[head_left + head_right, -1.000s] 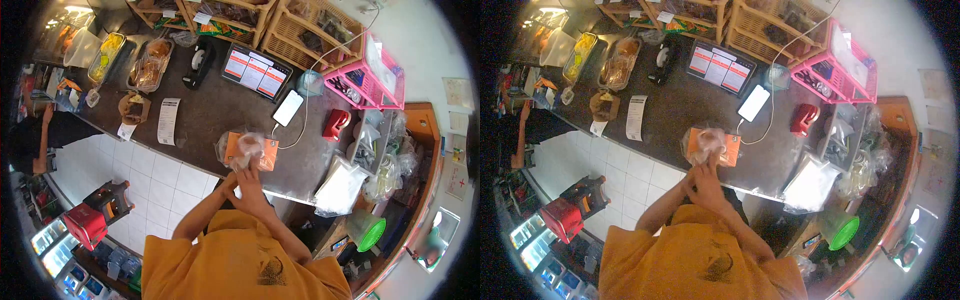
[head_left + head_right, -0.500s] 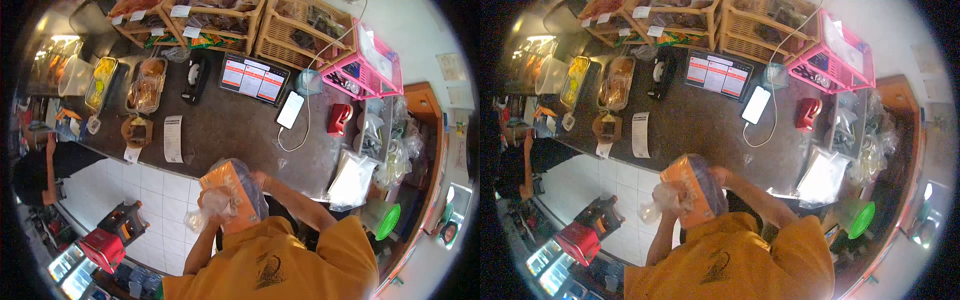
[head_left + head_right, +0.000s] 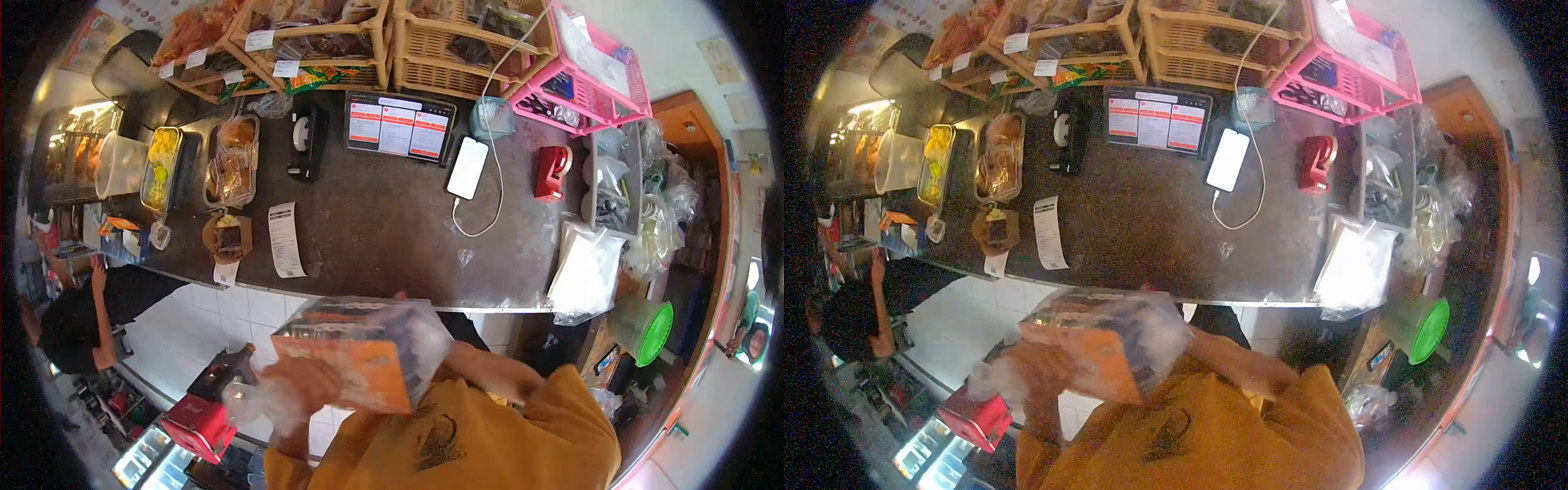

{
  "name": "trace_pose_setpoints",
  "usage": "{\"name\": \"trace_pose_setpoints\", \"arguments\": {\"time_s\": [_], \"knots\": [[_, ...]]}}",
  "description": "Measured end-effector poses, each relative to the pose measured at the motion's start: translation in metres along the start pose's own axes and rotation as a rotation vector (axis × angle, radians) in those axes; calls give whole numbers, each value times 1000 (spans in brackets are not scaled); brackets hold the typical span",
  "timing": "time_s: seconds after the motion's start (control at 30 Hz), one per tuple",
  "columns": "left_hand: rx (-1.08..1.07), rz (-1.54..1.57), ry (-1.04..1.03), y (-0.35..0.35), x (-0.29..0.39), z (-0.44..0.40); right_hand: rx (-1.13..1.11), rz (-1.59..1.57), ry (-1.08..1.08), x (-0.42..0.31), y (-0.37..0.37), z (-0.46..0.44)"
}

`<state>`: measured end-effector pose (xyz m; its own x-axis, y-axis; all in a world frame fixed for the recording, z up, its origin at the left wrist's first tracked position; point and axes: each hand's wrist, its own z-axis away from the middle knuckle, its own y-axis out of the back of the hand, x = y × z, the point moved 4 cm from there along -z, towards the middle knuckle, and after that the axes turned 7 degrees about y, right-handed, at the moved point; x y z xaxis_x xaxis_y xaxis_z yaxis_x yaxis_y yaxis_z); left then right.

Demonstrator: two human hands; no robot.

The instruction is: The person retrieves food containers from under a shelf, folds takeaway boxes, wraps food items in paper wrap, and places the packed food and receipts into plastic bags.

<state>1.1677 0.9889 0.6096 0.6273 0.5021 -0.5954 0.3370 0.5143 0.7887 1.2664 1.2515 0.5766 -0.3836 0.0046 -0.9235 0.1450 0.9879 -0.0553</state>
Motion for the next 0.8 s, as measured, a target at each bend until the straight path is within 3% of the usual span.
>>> {"name": "trace_pose_setpoints", "arguments": {"time_s": [0.07, 0.2, 0.3, 0.37, 0.47, 0.5, 0.6, 0.63, 0.73, 0.8], "knots": [[0, -52, -146, 4, 1, -1, 40, -184, -89, -1, -10, 3], [22, -168, -279, 3, -11, -16, 118, -1006, -610, 53, -23, 5], [94, -262, -279, 7, -22, -21, 28, -1062, -414, 39, -10, -21], [191, -337, -276, 19, -25, -18, 139, -1163, -752, 15, -10, -28], [321, -453, -254, 39, -31, -12, 63, -701, -425, -7, 6, -16], [371, -398, -181, 31, -40, -13, 15, -582, -307, -24, 13, -19], [515, -250, -8, 9, -57, -22, 142, -24, 98, -55, 20, -12], [502, -233, -4, 2, -55, -28, 94, 115, 104, -60, 17, -6], [447, -205, -11, 6, -51, -17, 55, 34, 207, -51, 10, 22], [392, -203, -49, 18, -46, 2, 22, -180, 40, -23, 8, 34]]}}
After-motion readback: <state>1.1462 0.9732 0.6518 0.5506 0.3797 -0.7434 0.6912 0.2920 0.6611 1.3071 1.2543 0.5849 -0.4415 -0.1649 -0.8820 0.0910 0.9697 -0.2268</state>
